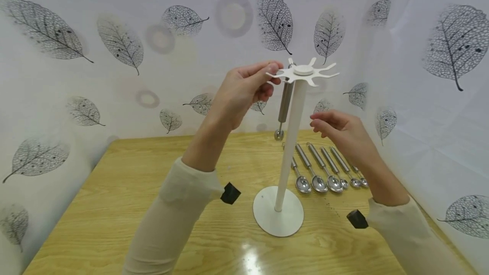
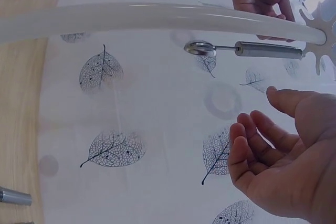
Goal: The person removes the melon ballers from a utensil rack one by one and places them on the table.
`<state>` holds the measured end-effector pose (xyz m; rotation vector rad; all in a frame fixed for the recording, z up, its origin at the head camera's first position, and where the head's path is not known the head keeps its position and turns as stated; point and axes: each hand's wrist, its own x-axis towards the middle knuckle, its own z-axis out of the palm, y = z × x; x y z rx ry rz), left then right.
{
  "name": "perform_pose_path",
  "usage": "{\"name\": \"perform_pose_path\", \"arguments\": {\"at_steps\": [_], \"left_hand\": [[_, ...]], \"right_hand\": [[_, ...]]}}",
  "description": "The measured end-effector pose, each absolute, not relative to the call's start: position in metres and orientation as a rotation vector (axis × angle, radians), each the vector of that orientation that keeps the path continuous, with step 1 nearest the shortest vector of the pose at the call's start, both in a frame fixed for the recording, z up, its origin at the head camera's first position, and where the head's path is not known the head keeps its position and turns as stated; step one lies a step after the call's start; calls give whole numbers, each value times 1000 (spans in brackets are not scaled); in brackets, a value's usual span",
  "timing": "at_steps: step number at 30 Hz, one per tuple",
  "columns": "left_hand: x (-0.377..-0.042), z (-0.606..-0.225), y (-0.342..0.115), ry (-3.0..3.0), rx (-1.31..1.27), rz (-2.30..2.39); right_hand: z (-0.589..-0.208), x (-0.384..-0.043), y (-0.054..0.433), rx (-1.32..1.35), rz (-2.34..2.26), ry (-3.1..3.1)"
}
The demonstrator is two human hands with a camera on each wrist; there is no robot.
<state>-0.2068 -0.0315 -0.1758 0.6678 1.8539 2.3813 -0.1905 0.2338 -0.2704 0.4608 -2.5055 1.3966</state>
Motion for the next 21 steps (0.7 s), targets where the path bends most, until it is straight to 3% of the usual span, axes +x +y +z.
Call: {"name": "perform_pose_path", "arguments": {"at_steps": [21], "left_hand": [[-209,-172,-32,1892,669,2351]], "right_hand": [[-240,-201,195,835,1741,-2216]]}}
